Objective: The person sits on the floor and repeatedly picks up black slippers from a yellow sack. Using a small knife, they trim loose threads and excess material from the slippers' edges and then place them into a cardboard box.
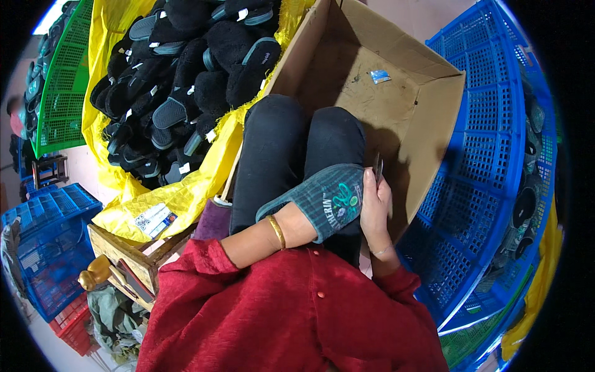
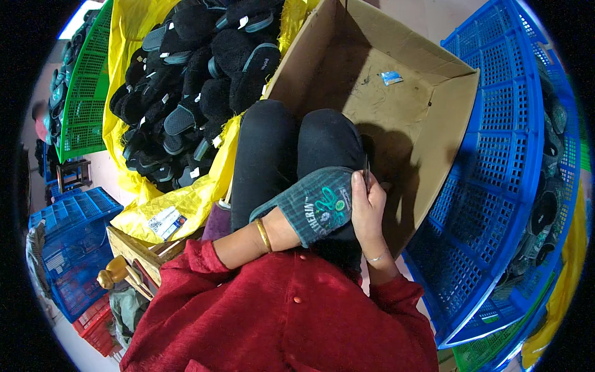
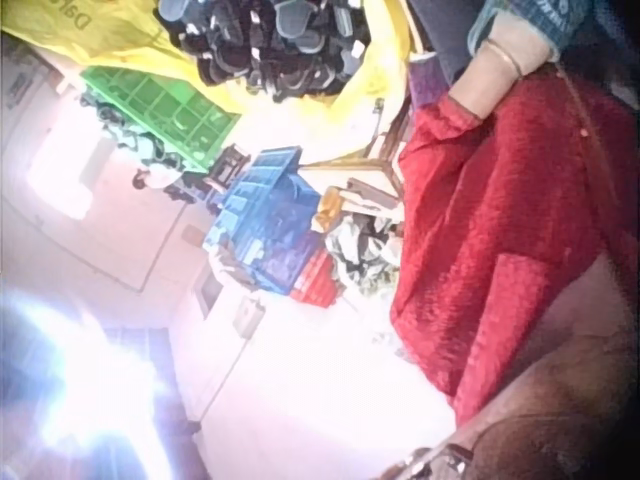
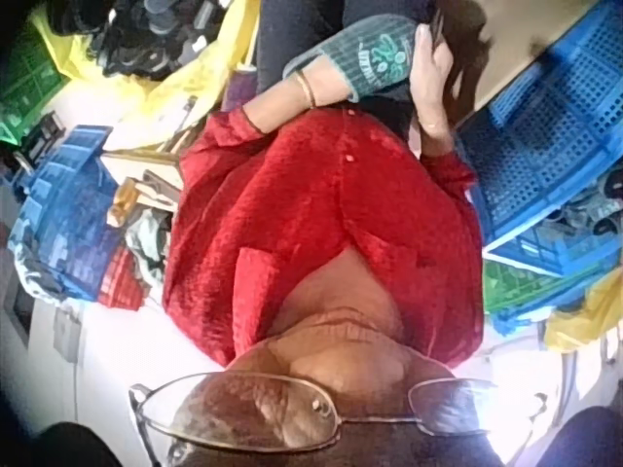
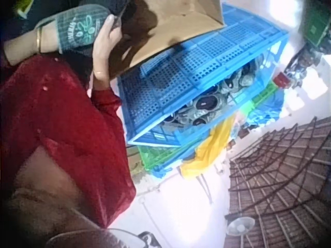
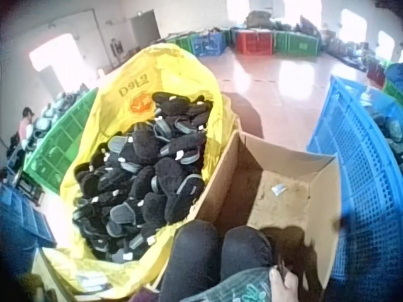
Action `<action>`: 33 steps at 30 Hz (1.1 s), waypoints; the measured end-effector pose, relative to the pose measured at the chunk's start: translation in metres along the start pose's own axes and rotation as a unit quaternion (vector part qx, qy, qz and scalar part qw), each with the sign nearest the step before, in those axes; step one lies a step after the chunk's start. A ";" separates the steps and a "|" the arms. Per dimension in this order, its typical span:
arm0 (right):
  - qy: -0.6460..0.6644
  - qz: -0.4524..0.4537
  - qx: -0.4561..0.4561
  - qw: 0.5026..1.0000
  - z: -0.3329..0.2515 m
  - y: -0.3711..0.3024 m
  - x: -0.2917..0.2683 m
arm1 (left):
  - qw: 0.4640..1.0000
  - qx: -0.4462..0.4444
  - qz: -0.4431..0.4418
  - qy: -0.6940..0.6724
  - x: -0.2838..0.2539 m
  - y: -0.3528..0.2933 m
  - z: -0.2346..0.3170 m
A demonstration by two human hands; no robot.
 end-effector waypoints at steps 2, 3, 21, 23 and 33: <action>0.007 0.021 -0.023 1.000 0.005 -0.005 -0.003 | 0.999 0.021 -0.026 0.020 0.007 -0.012 -0.001; 0.016 0.023 -0.028 0.999 0.004 -0.006 -0.004 | 0.998 0.033 -0.038 0.029 0.012 -0.019 -0.001; 0.099 0.048 0.049 0.993 0.029 0.002 -0.009 | 0.971 -0.018 0.164 0.173 -0.046 -0.058 -0.004; 0.086 0.052 0.070 0.992 0.037 0.003 -0.016 | 0.972 -0.085 0.176 0.128 -0.063 -0.083 -0.024; 0.163 0.027 0.127 0.978 0.015 0.003 0.002 | 0.794 -0.302 0.116 -0.515 -0.034 -0.107 -0.070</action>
Point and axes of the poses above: each hand's wrist, its own y-axis towards the middle knuckle, its own x-axis out of the palm, z = x × y, the point moved 10 cm from there along y, towards the middle knuckle, and after that the axes turned 12 degrees about -x, right-handed, at the moved point
